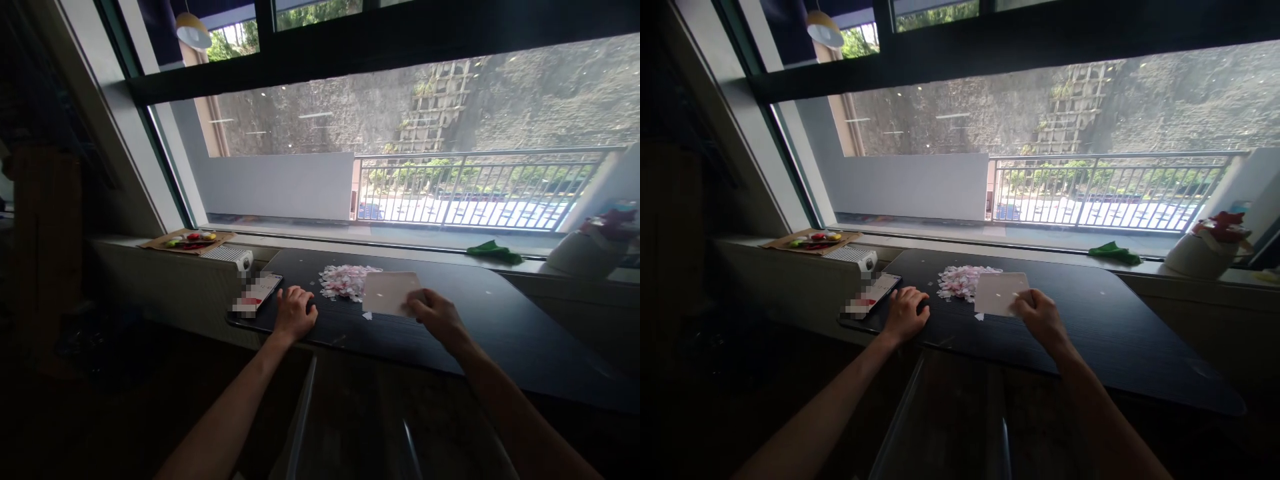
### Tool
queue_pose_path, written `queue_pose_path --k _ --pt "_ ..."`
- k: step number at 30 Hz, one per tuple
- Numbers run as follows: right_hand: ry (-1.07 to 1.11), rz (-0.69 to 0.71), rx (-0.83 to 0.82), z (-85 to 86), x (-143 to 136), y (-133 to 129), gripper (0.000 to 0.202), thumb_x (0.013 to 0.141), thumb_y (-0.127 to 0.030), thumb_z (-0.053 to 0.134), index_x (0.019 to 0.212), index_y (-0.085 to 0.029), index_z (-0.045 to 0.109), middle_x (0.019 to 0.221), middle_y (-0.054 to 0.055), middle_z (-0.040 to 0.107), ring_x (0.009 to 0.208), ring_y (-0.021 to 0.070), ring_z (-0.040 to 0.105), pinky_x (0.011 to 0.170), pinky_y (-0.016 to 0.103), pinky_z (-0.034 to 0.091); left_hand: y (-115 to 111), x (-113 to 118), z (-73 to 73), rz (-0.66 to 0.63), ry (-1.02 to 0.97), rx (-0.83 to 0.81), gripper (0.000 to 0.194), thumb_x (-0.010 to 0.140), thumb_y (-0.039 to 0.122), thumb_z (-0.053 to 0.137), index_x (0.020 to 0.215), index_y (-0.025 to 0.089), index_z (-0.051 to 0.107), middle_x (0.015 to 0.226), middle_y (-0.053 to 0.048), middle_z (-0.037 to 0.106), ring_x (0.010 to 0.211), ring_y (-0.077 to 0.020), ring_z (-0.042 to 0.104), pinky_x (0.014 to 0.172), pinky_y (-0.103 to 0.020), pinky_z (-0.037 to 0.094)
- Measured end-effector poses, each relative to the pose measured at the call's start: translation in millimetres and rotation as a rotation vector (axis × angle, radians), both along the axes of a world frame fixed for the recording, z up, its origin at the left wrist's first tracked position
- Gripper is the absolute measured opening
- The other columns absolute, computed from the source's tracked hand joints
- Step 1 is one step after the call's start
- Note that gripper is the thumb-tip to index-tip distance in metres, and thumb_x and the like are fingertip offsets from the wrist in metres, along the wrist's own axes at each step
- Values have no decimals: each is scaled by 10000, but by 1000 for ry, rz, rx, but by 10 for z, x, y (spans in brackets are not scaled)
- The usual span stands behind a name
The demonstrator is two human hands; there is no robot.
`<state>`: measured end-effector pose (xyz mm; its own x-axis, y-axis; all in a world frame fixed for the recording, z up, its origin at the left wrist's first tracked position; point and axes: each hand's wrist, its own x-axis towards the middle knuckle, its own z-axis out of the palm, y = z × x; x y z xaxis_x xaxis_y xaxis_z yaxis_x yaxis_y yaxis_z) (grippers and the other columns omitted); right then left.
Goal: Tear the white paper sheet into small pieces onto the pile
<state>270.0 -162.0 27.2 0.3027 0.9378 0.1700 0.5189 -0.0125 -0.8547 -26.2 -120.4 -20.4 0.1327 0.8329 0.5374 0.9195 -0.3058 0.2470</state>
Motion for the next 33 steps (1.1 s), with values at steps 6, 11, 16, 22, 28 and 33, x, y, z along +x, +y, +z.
queue_pose_path --k 6,11,16,22,28,33 --pt "63 -52 -96 -21 278 -90 165 650 -285 537 740 -185 633 613 23 589 522 146 509 445 257 396 19 -30 -8 -12 28 19 226 770 252 497 940 207 640 1011 -88 665 1139 -291 483 1037 -539 228" --pt "101 -111 -29 -5 345 -130 186 644 -279 553 784 -187 633 673 30 617 562 145 529 447 241 395 23 -36 -3 -9 39 31 215 770 272 487 911 223 642 1005 -84 672 1120 -293 496 1022 -533 247" --pt "105 -61 -189 64 478 -231 145 615 -237 547 713 -171 630 600 19 582 512 134 491 413 239 364 25 -47 -4 2 58 47 221 770 279 481 909 219 641 1003 -82 673 1119 -289 501 1014 -517 259" --pt "169 -143 -159 150 775 -411 127 606 -230 570 697 -171 635 595 13 588 520 127 497 419 228 379 27 -60 11 -4 74 42 232 770 291 475 907 208 644 1000 -88 678 1115 -287 510 1004 -509 273" --pt "206 -104 -195 -6 841 -351 73 593 -220 612 644 -169 626 537 -11 576 469 102 460 376 202 343 40 -80 13 0 98 60 240 768 312 462 895 217 643 990 -83 682 1104 -287 514 982 -499 300" --pt "237 -19 -249 -13 856 -392 79 572 -213 663 632 -164 645 541 -6 595 491 110 482 379 197 339 53 -91 7 -4 108 68 250 766 320 457 893 216 646 980 -87 683 1083 -287 520 969 -499 307"
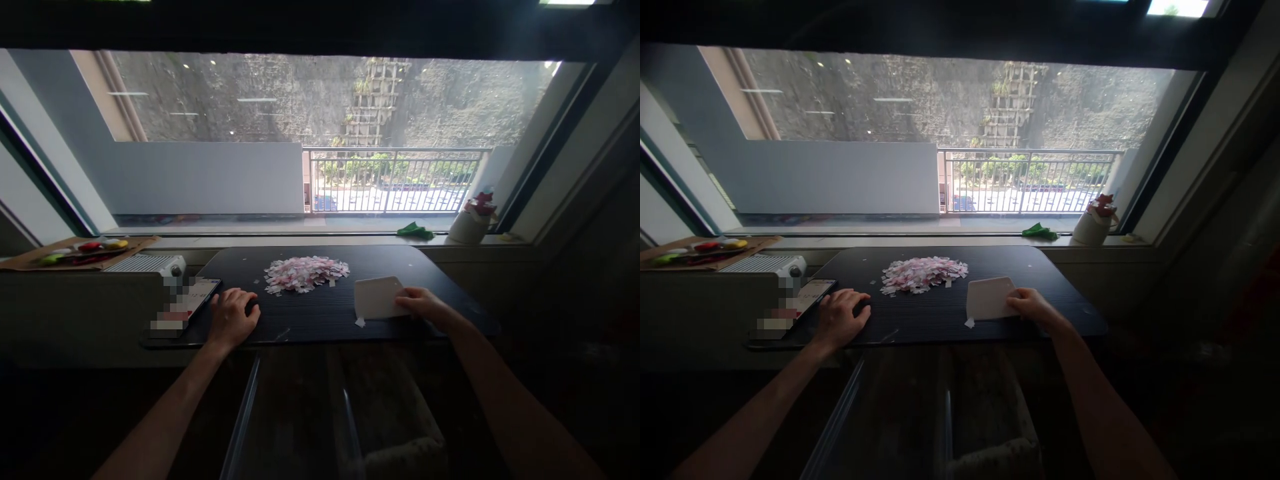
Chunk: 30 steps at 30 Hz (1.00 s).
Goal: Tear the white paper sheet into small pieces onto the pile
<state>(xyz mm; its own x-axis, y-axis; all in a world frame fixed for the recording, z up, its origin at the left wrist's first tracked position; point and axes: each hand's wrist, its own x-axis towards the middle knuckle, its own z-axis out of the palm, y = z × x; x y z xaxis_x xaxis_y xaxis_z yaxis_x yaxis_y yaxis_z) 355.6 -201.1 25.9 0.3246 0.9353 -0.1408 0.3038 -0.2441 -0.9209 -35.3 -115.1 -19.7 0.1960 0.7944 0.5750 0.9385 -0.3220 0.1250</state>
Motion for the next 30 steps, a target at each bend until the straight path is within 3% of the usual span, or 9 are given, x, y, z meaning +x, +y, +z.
queue_pose_path --k 11,30 --pt "63 161 -51 -44 180 -7 241 559 -272 703 760 -139 704 634 15 647 547 112 516 404 186 332 -1 -5 16 -16 -8 -1 256 764 327 449 877 216 650 971 -86 690 1075 -289 528 952 -493 324" --pt "168 220 -39 -71 260 -37 282 596 -300 741 823 -136 716 691 18 666 551 93 529 419 169 347 -1 -4 15 -16 -25 -10 251 762 327 452 877 219 647 985 -83 688 1083 -284 527 968 -487 314"
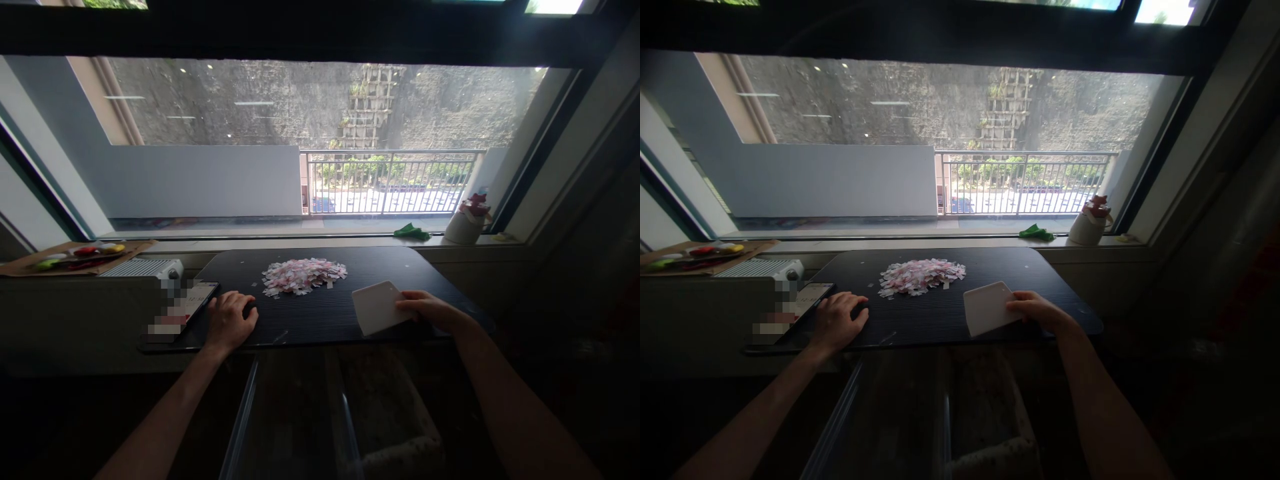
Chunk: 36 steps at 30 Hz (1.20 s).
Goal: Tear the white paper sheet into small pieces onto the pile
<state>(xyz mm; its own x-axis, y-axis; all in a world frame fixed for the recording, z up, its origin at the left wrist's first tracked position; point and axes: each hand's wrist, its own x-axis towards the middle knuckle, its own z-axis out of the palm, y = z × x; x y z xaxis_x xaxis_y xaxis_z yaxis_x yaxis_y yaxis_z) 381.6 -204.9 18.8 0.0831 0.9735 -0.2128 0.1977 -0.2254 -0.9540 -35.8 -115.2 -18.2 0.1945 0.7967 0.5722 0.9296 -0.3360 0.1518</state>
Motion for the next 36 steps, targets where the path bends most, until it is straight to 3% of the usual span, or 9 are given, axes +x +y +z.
queue_pose_path --k 6,10,16,26,33,36 --pt "42 -107 17 2 -39 -41 295 546 -296 749 794 -144 700 641 5 647 525 95 511 400 173 334 4 -4 -5 7 10 2 253 763 329 455 889 220 646 986 -81 684 1089 -283 523 971 -487 311" --pt "13 -209 59 5 -26 -220 315 531 -332 727 789 -157 682 667 7 645 550 110 522 406 184 350 3 2 -7 14 23 5 253 765 325 465 896 214 650 991 -87 680 1087 -284 525 968 -488 312" --pt "-72 -259 -16 47 -27 -425 310 540 -321 678 793 -143 658 641 9 622 529 110 510 392 188 355 11 3 -15 12 30 21 239 764 309 477 886 208 656 961 -85 684 1080 -283 531 956 -475 324" --pt "-109 -229 7 50 -467 -222 172 590 -246 630 723 -138 646 578 2 597 472 95 480 351 180 360 -6 11 -9 12 8 -7 256 764 302 480 909 195 661 984 -89 681 1093 -295 523 962 -502 319" --pt "-168 -285 -7 136 -36 -357 213 619 -264 640 788 -136 659 627 18 622 521 110 529 394 184 395 1 23 -30 13 -13 6 234 756 302 493 897 208 653 980 -82 682 1092 -292 522 974 -503 306" --pt "-238 -287 -11 167 -16 -408 190 641 -257 610 779 -133 651 589 8 606 479 106 509 380 191 380 7 23 -31 10 -17 10 234 752 300 497 894 202 654 987 -88 681 1093 -293 522 972 -499 309"
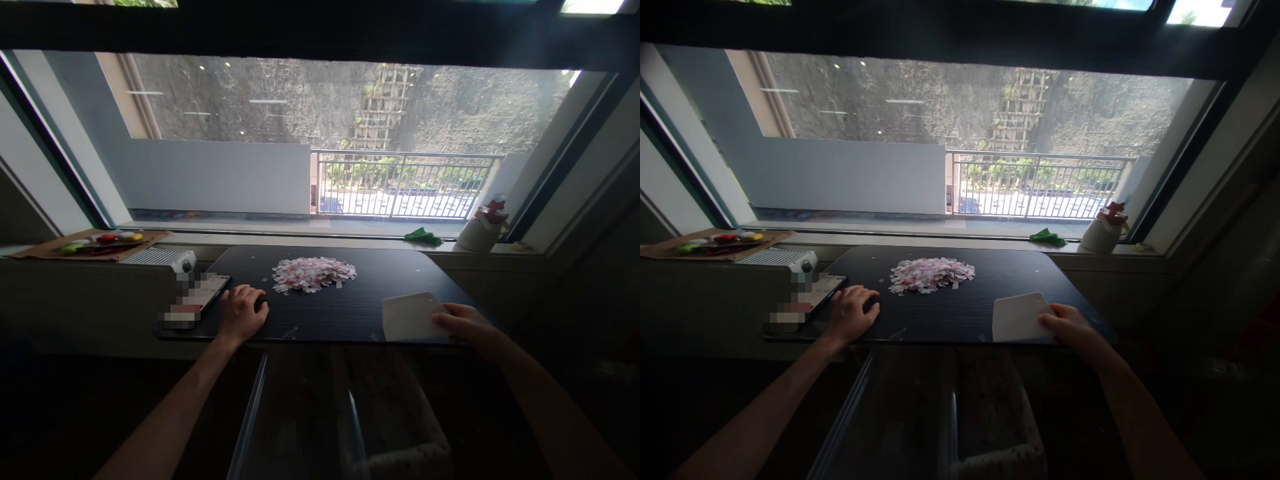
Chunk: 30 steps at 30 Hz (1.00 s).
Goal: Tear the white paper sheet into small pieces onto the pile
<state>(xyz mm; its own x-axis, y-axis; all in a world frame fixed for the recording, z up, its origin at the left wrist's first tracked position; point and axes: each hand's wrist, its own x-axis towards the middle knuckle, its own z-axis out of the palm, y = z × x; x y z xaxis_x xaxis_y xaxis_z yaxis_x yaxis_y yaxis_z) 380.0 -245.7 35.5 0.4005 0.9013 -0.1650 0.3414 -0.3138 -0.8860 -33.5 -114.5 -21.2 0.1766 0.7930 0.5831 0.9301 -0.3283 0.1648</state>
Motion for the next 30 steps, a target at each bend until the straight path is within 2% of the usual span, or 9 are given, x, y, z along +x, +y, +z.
queue_pose_path --k 4,11,15,18,21,24,27,30 --pt "-84 -12 -17 11 -212 51 150 651 -223 567 743 -128 638 532 -8 562 442 106 482 349 197 361 3 -3 -4 -7 -5 4 237 754 297 489 886 195 657 968 -90 681 1079 -295 527 958 -498 318" --pt "-58 93 -10 -78 -447 246 174 646 -244 582 755 -123 642 579 4 582 483 115 512 375 204 403 -9 6 0 -4 -22 -9 217 752 294 501 885 210 650 963 -84 681 1088 -289 518 976 -501 304" --pt "-17 86 24 -44 -385 272 212 653 -251 576 805 -126 654 627 20 604 534 121 535 390 194 403 -17 17 3 0 -38 -16 221 750 288 498 892 210 649 969 -80 678 1094 -292 513 993 -516 283" --pt "-51 32 32 0 -268 220 204 656 -248 566 792 -124 653 597 15 585 506 112 511 390 197 399 -20 24 2 -2 -39 -21 230 748 282 497 902 208 652 988 -83 674 1108 -294 506 1001 -520 272" --pt "-77 47 17 -7 -254 207 182 655 -233 557 763 -119 648 559 5 566 469 105 485 371 198 384 -25 30 4 0 -40 -28 226 751 281 499 904 213 651 993 -83 673 1118 -291 503 1009 -520 266" --pt "-52 76 -11 -71 -436 306 146 640 -210 564 731 -121 636 530 -4 560 445 104 479 351 198 378 -33 32 10 2 -43 -30 216 756 279 499 897 214 649 988 -81 675 1112 -290 505 1007 -520 271" --pt "11 98 -3 -144 -742 469 119 619 -199 572 698 -131 630 506 -12 552 421 100 467 333 193 356 -40 33 16 -4 -44 -33 212 759 277 500 893 209 650 985 -85 674 1105 -293 506 1007 -524 272" --pt "106 203 11 -165 -989 585 133 610 -215 592 703 -134 642 528 -7 568 442 100 484 345 184 356 -42 36 18 -1 -55 -43 206 756 276 506 893 216 648 993 -87 671 1111 -293 500 1013 -529 264"
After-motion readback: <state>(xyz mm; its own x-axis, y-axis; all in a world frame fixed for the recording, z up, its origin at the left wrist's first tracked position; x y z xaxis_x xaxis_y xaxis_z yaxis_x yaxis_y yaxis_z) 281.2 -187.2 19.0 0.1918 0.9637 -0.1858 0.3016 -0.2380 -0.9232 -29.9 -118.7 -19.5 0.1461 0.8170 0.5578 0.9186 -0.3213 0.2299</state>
